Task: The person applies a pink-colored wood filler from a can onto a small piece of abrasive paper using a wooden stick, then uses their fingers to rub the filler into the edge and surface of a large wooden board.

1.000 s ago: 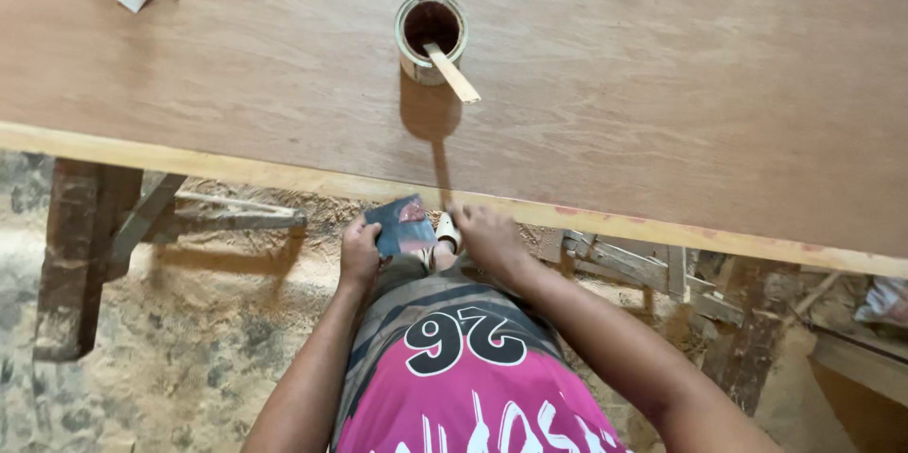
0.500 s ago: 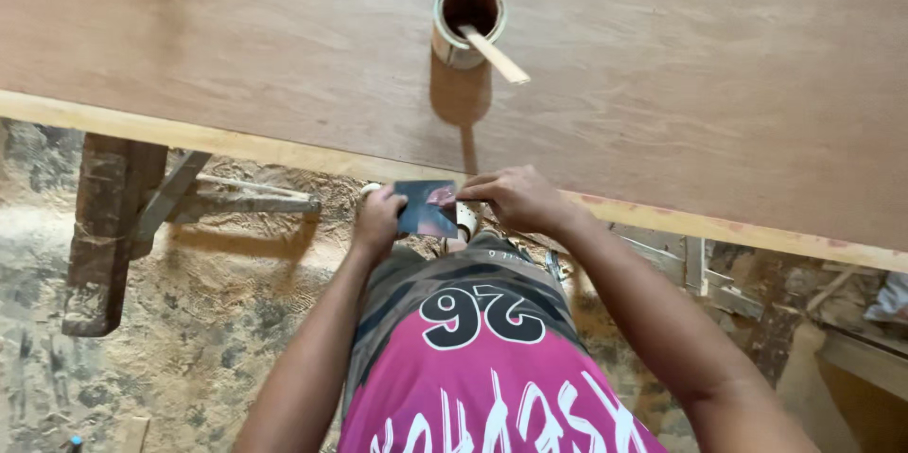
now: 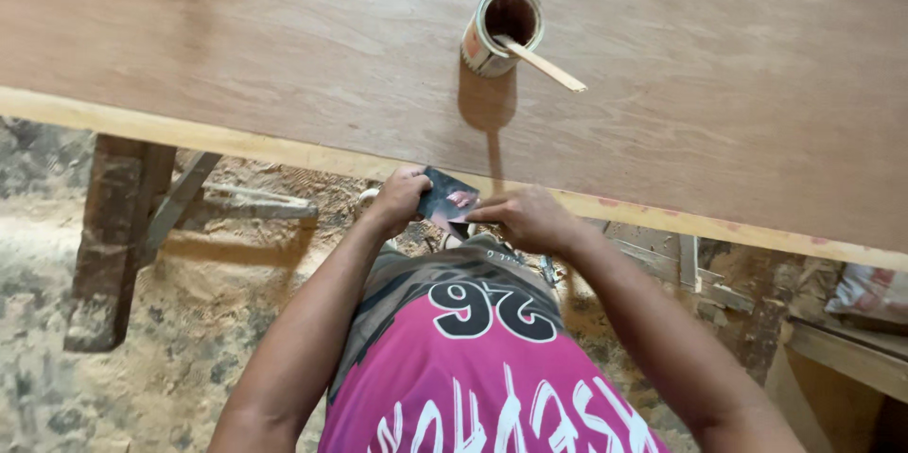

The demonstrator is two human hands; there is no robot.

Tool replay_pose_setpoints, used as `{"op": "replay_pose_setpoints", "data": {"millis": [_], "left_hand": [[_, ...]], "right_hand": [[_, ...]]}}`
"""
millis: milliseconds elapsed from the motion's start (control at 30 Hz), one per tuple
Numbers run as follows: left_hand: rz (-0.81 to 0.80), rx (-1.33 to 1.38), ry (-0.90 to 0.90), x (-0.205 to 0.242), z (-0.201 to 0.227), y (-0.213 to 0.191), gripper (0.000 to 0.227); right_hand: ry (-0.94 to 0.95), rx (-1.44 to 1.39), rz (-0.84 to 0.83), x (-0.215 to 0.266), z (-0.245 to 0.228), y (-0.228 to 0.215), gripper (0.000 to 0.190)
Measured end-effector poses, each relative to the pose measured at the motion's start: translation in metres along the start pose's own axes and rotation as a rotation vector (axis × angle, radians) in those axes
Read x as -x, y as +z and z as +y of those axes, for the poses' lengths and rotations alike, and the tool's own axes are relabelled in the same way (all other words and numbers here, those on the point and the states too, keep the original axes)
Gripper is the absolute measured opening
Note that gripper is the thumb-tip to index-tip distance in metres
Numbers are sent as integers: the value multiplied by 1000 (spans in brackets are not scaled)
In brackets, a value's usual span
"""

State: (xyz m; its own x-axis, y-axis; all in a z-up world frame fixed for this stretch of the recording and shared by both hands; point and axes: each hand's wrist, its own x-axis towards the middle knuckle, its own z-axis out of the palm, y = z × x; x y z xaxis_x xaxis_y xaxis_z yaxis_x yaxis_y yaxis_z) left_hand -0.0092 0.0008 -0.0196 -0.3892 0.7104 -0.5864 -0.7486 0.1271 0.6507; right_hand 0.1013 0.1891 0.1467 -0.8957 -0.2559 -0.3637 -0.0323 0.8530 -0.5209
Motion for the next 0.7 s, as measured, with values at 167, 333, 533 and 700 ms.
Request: {"op": "replay_pose_setpoints", "data": {"millis": [167, 333, 533, 700], "left_hand": [[145, -70, 48, 1, 9, 1, 16], [469, -289, 161, -2, 15, 0, 18], [423, -299, 341, 10, 29, -35, 25], [428, -206, 240, 28, 7, -62, 21]], "right_hand": [[169, -55, 105, -4, -16, 19, 31], [253, -116, -27, -17, -27, 24, 36], [819, -133, -98, -20, 23, 9, 38], [635, 18, -1, -25, 77, 36, 40]]}}
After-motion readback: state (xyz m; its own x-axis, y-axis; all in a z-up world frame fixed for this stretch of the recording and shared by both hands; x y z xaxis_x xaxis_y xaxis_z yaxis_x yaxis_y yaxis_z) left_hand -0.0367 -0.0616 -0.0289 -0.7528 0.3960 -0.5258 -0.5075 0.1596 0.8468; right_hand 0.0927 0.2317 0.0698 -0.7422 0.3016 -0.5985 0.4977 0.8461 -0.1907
